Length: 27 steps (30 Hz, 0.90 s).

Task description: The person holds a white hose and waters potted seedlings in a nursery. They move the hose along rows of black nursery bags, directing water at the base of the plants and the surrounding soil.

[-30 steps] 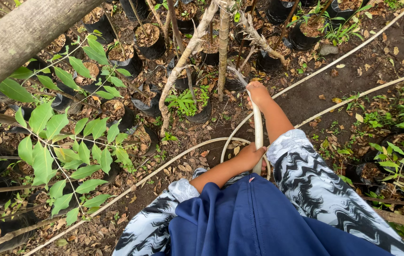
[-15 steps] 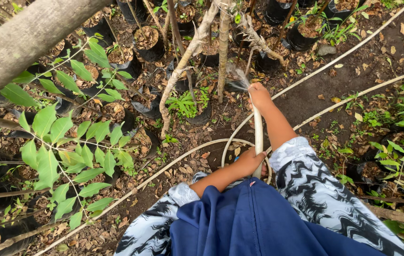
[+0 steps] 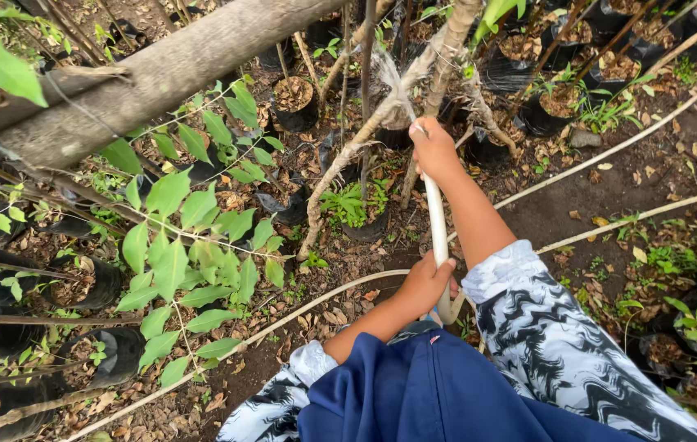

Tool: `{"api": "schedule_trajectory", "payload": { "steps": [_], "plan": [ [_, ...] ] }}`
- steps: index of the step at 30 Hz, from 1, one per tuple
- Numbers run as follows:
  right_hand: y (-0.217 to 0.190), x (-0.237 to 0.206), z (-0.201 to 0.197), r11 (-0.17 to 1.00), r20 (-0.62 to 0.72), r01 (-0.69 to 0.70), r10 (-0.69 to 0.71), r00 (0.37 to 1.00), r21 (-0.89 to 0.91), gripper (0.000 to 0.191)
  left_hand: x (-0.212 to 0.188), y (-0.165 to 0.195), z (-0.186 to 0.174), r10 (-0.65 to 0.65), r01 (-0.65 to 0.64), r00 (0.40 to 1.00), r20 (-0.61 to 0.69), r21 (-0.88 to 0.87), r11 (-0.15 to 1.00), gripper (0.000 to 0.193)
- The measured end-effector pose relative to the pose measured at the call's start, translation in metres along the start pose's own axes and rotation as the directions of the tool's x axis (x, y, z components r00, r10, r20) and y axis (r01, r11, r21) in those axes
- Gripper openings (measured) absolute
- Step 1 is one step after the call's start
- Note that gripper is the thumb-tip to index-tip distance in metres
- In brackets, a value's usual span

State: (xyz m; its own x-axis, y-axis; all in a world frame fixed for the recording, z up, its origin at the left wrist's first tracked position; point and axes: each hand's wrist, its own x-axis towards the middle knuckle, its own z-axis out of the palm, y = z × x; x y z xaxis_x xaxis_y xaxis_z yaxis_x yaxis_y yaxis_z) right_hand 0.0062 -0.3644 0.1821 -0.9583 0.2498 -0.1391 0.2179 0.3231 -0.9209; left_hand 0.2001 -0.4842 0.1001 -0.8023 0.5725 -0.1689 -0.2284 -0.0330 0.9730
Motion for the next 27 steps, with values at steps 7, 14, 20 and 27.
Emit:
{"api": "schedule_trajectory", "payload": {
  "steps": [7,14,20,27],
  "plan": [
    [-0.034,0.035,0.018,0.999,-0.011,0.047,-0.047,0.999,0.003,0.023,0.023,0.028,-0.028,-0.032,0.032,0.997,-0.064,-0.005,0.999,0.03],
    [-0.043,0.062,0.023,1.0,0.015,-0.025,0.025,1.0,0.008,0.027,0.054,0.039,-0.037,-0.106,0.108,0.984,-0.146,0.005,0.994,0.033],
    [-0.043,0.086,0.016,0.999,0.044,-0.048,0.048,0.998,0.006,0.031,0.08,0.043,-0.035,-0.135,0.134,0.976,-0.171,-0.018,0.991,0.031],
    [-0.03,0.111,0.01,0.999,0.069,-0.035,0.033,0.997,0.023,0.034,0.098,0.045,-0.029,-0.152,0.158,0.97,-0.188,0.014,0.987,0.031]
  ]
}}
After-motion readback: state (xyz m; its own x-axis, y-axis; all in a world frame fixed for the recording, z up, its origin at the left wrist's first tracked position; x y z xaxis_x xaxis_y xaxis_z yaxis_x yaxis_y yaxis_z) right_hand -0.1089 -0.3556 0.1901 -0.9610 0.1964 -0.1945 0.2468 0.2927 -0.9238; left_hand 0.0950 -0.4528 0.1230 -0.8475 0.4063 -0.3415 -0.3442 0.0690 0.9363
